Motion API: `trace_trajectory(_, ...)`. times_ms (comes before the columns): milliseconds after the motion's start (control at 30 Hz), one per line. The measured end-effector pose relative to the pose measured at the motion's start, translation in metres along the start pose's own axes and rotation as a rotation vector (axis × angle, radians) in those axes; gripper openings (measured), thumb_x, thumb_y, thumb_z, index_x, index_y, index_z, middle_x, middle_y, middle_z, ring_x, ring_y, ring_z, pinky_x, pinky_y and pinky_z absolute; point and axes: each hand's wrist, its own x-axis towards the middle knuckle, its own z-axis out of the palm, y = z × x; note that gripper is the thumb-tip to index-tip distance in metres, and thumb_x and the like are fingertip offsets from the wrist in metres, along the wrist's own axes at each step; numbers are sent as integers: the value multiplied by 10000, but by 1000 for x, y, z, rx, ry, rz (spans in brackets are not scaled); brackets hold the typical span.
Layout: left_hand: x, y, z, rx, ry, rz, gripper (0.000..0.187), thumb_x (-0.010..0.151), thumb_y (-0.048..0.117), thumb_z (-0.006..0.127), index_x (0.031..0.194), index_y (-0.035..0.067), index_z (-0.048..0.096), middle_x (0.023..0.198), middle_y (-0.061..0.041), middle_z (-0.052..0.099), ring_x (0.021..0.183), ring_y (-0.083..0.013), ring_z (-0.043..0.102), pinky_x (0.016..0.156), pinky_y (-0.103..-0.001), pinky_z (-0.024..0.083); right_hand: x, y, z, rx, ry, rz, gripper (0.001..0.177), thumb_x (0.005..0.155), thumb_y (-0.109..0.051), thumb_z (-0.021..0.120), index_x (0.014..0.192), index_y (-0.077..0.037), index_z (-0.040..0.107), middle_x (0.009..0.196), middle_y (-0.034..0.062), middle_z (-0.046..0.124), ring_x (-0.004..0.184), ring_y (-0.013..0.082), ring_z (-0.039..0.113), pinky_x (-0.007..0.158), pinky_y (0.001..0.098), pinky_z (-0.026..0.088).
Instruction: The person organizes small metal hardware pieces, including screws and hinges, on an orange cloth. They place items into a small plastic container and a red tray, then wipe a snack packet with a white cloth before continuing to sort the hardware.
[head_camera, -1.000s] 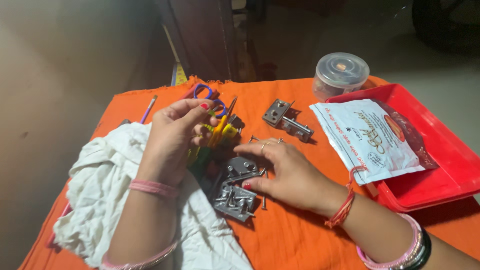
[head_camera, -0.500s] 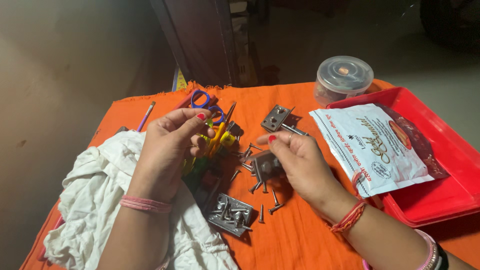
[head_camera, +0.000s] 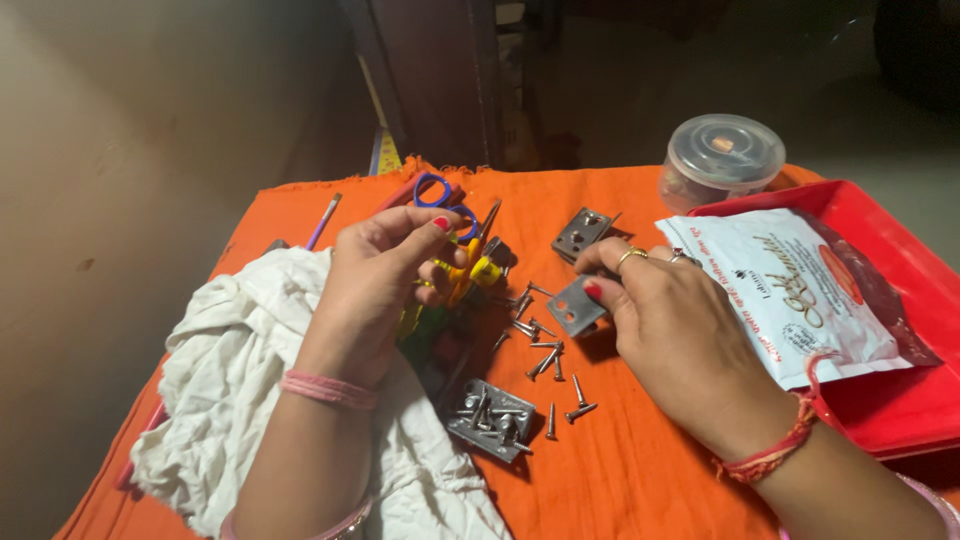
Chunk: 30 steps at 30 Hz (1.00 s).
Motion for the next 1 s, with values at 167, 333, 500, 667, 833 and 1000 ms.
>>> trace_trajectory(167, 0, 2, 0, 18, 11, -13, 193, 948, 182, 677, 1045, 25, 734, 790, -36, 736, 573, -22, 574, 493, -177, 423, 1, 7, 4, -65, -38, -6, 242, 933, -142, 553, 1137, -76, 668, 928, 181, 695, 932, 344, 664, 829, 479, 510)
trace_trajectory(333, 1, 1, -1, 15, -6, -12, 188, 952, 196, 686, 1029, 35, 743, 791, -28, 735, 571, -16, 565, 493, -175, 417, -5, 6, 4, -177, -22, 2, 248, 882, -87, 537, 1038, -58, 728, 1079, 137, 692, 1004, 326, 657, 904, 468, 513)
trace_trajectory(500, 1, 0, -2, 28, 5, -29, 189, 961, 210, 680, 1017, 39, 740, 788, -28, 735, 595, -19, 598, 506, -177, 423, -12, -1, 5, -145, 187, -252, 245, 852, -80, 571, 1006, -34, 756, 1100, 113, 702, 1017, 321, 652, 876, 457, 516)
trace_trajectory(667, 2, -2, -4, -2, -17, 4, 198, 966, 207, 674, 1030, 34, 746, 780, -25, 727, 587, -27, 587, 514, -190, 449, -27, -14, 17, 88, -5, -520, 459, 832, -441, 781, 1072, -51, 748, 1025, 81, 708, 1003, 281, 651, 842, 427, 503)
trace_trajectory(833, 3, -1, -4, -34, -32, 1, 200, 959, 190, 669, 1027, 17, 743, 787, -25, 731, 580, -35, 588, 508, -196, 450, -34, -21, 31, 140, -242, -563, 691, 699, -510, 874, 1148, -13, 704, 985, 114, 668, 962, 299, 641, 792, 437, 488)
trace_trajectory(1000, 1, -1, -4, -54, -33, -13, 197, 959, 188, 674, 1042, 21, 736, 770, -42, 722, 574, -34, 590, 508, -189, 447, -30, -16, 31, 247, -311, -416, 535, 754, -421, 841, 1127, -54, 734, 970, 85, 727, 948, 250, 685, 807, 388, 529)
